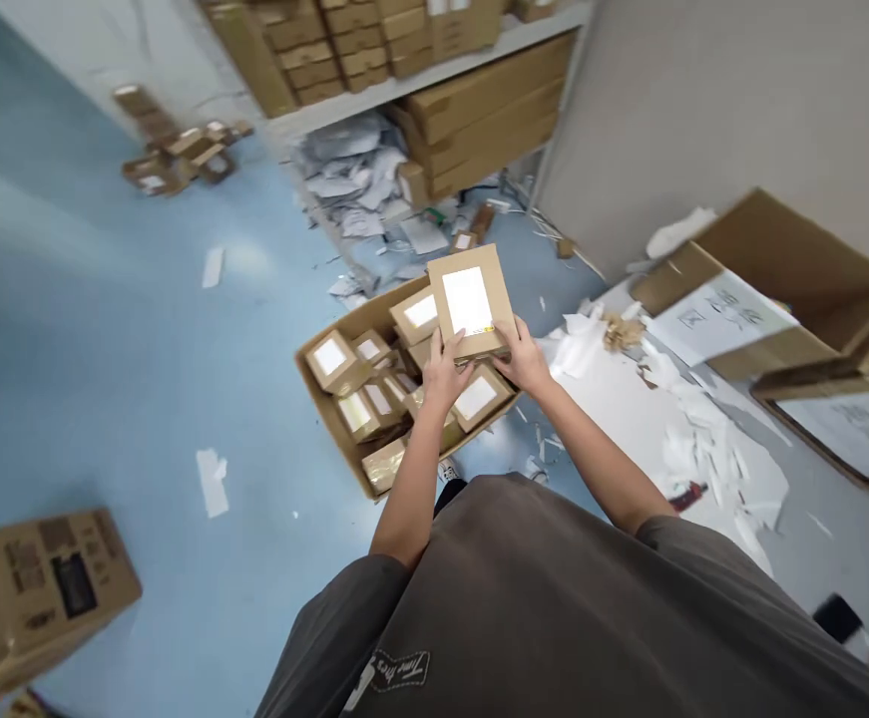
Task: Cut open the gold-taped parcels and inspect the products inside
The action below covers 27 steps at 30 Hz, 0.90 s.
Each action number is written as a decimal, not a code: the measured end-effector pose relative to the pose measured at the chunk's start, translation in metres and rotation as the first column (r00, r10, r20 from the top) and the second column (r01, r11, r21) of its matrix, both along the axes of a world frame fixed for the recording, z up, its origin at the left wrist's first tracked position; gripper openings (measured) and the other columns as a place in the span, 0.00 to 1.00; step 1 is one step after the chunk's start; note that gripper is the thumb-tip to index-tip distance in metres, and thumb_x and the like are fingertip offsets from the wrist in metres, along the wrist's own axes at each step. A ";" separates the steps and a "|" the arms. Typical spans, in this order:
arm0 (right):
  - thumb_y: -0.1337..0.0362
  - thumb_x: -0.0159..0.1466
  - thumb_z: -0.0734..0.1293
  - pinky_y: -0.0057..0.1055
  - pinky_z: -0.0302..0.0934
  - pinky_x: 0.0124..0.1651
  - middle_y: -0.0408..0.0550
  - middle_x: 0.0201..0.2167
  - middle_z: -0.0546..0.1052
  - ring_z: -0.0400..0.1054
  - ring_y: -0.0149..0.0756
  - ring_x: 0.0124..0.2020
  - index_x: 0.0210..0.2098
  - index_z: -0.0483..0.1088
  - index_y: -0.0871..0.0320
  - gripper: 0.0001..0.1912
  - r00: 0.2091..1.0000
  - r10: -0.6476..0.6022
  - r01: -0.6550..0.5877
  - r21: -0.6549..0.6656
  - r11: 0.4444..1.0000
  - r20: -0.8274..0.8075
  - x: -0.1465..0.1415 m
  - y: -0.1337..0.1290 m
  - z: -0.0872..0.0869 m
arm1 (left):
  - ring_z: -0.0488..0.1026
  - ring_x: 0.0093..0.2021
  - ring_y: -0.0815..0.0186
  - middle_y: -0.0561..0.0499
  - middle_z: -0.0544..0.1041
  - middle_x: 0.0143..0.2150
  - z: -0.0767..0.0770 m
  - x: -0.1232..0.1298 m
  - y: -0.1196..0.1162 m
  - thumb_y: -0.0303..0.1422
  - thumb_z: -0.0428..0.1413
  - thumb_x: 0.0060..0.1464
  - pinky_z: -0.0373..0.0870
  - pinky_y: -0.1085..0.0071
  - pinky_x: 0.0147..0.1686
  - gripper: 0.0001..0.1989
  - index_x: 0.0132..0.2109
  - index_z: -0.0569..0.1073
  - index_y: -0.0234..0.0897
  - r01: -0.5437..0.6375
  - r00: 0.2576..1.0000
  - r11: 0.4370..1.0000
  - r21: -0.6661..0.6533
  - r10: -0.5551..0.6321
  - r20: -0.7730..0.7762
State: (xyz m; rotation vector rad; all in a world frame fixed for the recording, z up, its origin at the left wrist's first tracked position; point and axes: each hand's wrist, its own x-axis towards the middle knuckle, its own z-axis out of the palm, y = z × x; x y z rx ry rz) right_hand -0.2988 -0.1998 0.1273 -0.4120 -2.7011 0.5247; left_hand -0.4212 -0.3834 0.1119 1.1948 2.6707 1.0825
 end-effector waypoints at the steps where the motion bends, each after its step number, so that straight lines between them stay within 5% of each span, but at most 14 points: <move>1: 0.62 0.69 0.71 0.56 0.75 0.62 0.62 0.78 0.59 0.68 0.61 0.70 0.77 0.58 0.52 0.39 0.998 -0.056 0.056 0.005 0.998 -0.004 0.029 0.018 -0.001 | 0.66 0.76 0.42 0.39 0.55 0.83 0.000 0.019 0.025 0.36 0.67 0.64 0.76 0.51 0.66 0.36 0.75 0.67 0.46 0.058 0.998 0.998 -0.006 -0.058 0.003; 7: 0.60 0.69 0.70 0.55 0.76 0.59 0.64 0.77 0.60 0.68 0.63 0.69 0.77 0.58 0.53 0.39 0.907 -0.418 0.419 -0.037 0.907 0.045 0.224 0.097 -0.019 | 0.65 0.77 0.43 0.41 0.55 0.82 -0.014 0.157 0.163 0.31 0.65 0.64 0.74 0.52 0.69 0.38 0.77 0.64 0.48 0.434 0.899 0.900 -0.043 -0.430 0.078; 11: 0.62 0.68 0.69 0.56 0.75 0.62 0.63 0.76 0.60 0.67 0.64 0.70 0.77 0.59 0.52 0.39 0.766 -0.635 0.642 -0.147 0.752 0.099 0.349 0.112 -0.045 | 0.68 0.74 0.42 0.41 0.53 0.83 -0.037 0.254 0.233 0.31 0.65 0.64 0.75 0.53 0.67 0.40 0.78 0.62 0.48 0.679 0.731 0.729 -0.082 -0.662 0.164; 15: 0.64 0.67 0.70 0.60 0.71 0.66 0.63 0.75 0.61 0.66 0.63 0.72 0.77 0.58 0.50 0.41 0.666 -0.733 0.735 -0.297 0.610 0.141 0.437 0.109 -0.088 | 0.72 0.71 0.44 0.42 0.52 0.83 -0.072 0.329 0.275 0.28 0.65 0.62 0.77 0.54 0.65 0.41 0.78 0.62 0.49 0.812 0.583 0.561 -0.159 -0.775 0.244; 18: 0.66 0.65 0.71 0.59 0.67 0.69 0.64 0.75 0.60 0.67 0.59 0.71 0.76 0.61 0.51 0.41 0.667 -0.711 0.720 -0.436 0.539 0.222 0.474 0.101 -0.130 | 0.72 0.71 0.42 0.38 0.50 0.84 -0.105 0.360 0.281 0.24 0.63 0.61 0.78 0.52 0.63 0.43 0.79 0.61 0.47 0.828 0.558 0.480 -0.290 -0.760 0.334; 23: 0.70 0.61 0.70 0.56 0.60 0.75 0.61 0.77 0.58 0.59 0.55 0.76 0.78 0.59 0.52 0.46 0.709 -0.597 0.673 -0.613 0.414 0.375 0.493 0.083 -0.189 | 0.74 0.69 0.39 0.34 0.45 0.85 -0.150 0.371 0.260 0.20 0.61 0.59 0.78 0.51 0.59 0.52 0.83 0.50 0.49 0.850 0.481 0.225 -0.475 -0.700 0.529; 25: 0.71 0.61 0.70 0.55 0.60 0.75 0.61 0.77 0.57 0.58 0.54 0.77 0.78 0.59 0.52 0.47 0.717 -0.581 0.662 -0.636 0.397 0.384 0.494 0.078 -0.201 | 0.74 0.69 0.40 0.33 0.41 0.86 -0.159 0.371 0.254 0.21 0.61 0.60 0.78 0.52 0.59 0.53 0.84 0.47 0.51 0.854 0.476 0.203 -0.479 -0.678 0.560; 27: 0.70 0.62 0.70 0.53 0.61 0.75 0.61 0.77 0.57 0.60 0.53 0.76 0.78 0.59 0.53 0.45 0.703 -0.593 0.675 -0.631 0.383 0.392 0.493 0.077 -0.205 | 0.71 0.73 0.40 0.33 0.43 0.85 -0.164 0.370 0.252 0.22 0.61 0.60 0.76 0.51 0.62 0.52 0.84 0.48 0.50 0.860 0.482 0.240 -0.451 -0.672 0.562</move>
